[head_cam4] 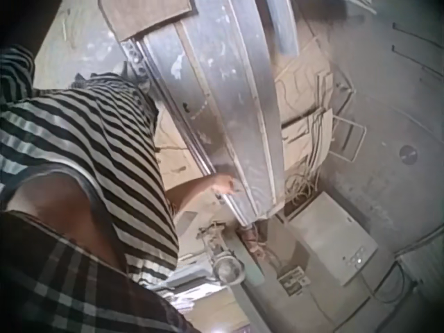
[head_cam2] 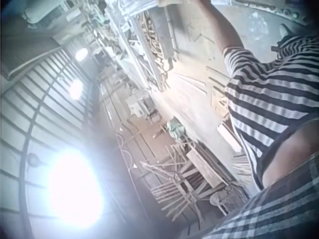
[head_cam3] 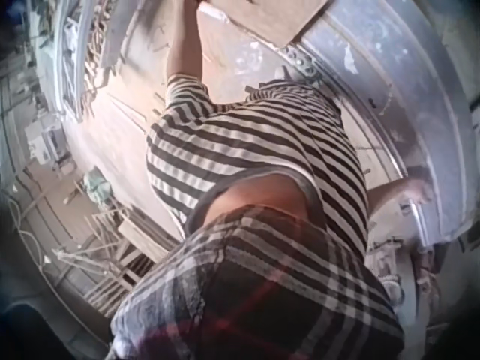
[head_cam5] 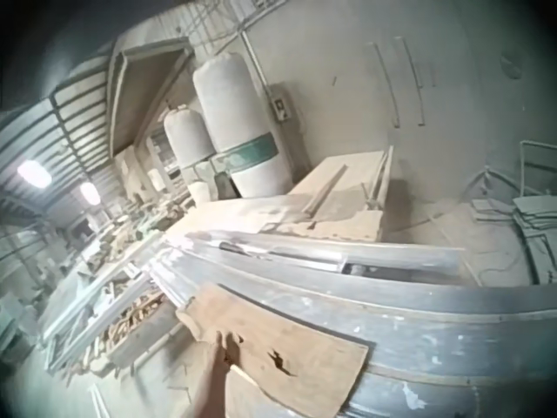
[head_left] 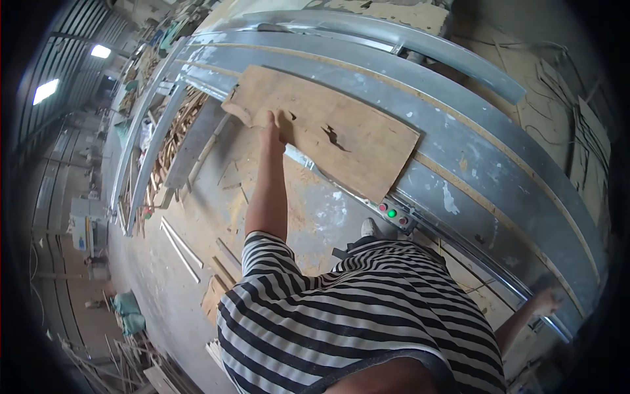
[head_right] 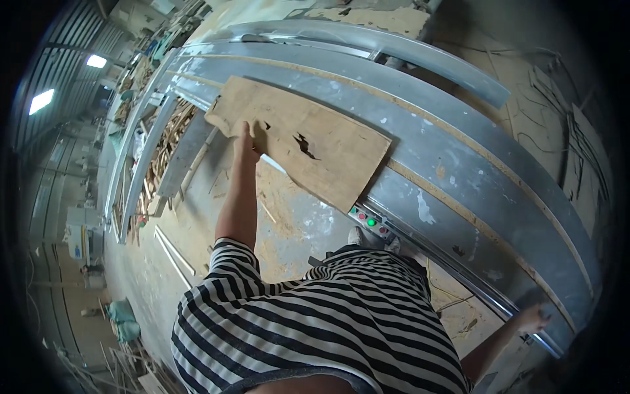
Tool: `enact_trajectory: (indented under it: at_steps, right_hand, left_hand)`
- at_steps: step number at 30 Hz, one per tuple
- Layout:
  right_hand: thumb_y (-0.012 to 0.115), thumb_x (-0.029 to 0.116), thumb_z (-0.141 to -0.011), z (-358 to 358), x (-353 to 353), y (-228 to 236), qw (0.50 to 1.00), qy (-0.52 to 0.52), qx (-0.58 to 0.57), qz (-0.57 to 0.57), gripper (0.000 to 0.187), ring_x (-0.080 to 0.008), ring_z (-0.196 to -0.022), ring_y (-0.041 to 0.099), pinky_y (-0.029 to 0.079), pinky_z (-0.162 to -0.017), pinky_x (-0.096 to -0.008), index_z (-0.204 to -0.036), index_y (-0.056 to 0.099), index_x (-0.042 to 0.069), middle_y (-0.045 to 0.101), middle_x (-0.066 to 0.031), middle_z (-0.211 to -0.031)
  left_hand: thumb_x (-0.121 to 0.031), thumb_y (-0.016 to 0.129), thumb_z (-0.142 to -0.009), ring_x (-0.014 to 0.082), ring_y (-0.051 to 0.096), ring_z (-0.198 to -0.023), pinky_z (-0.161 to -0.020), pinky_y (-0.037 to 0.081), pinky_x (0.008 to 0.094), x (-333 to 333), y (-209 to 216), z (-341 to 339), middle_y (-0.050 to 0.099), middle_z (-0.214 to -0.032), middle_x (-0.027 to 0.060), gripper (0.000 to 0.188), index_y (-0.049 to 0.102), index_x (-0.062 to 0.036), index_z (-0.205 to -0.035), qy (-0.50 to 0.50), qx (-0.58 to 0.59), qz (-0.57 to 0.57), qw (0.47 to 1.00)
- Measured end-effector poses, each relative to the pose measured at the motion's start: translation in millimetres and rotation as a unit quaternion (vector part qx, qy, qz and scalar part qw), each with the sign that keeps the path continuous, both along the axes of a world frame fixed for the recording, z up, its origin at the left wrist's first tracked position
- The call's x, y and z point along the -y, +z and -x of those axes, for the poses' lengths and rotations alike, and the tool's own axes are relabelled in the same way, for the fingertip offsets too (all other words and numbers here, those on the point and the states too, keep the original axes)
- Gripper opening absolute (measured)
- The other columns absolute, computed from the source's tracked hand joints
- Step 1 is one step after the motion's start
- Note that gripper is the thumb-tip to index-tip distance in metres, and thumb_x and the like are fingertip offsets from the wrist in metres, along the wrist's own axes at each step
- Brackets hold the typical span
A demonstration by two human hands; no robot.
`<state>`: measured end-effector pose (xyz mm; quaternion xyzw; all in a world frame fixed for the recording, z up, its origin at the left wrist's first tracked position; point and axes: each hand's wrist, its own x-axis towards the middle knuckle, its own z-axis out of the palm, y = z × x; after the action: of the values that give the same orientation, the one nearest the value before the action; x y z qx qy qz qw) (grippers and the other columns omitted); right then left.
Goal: Operating a sliding table saw to process and trim wood panels in a factory.
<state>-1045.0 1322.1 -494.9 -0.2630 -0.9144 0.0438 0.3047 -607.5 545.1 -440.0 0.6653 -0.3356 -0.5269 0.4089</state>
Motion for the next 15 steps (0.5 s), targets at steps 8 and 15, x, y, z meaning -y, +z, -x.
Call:
enact_trajectory:
  at_steps: [8,15]
  right_hand:
    - [0.044,0.053,-0.095,1.9,-126.2,-141.8,0.662,0.187,-0.036,0.725,0.063,-0.022,-0.13,0.043,0.038,-0.1,-0.0401,-0.138,0.043,0.007,0.043,-0.0083,-0.145]
    - [0.057,0.039,-0.087,-59.9,104.3,14.6,0.835,-0.077,-0.078,0.54,0.075,-0.0298,-0.077,0.062,0.05,-0.049,-0.0413,-0.14,0.022,0.0,0.058,-0.0207,-0.106]
  left_hand:
    - [-0.041,0.056,-0.094,0.0078,0.051,-0.063,-0.052,0.041,0.0238,42.5,-59.2,26.3,0.054,-0.077,-0.0016,0.036,0.061,-0.0054,-0.099,-0.047,-0.175,0.092,0.979]
    - [-0.036,0.06,-0.095,0.0047,0.045,-0.05,-0.045,0.042,0.0216,25.6,-16.3,0.1,0.047,-0.062,-0.0083,0.024,0.059,-0.0139,-0.084,-0.017,-0.154,0.059,0.986]
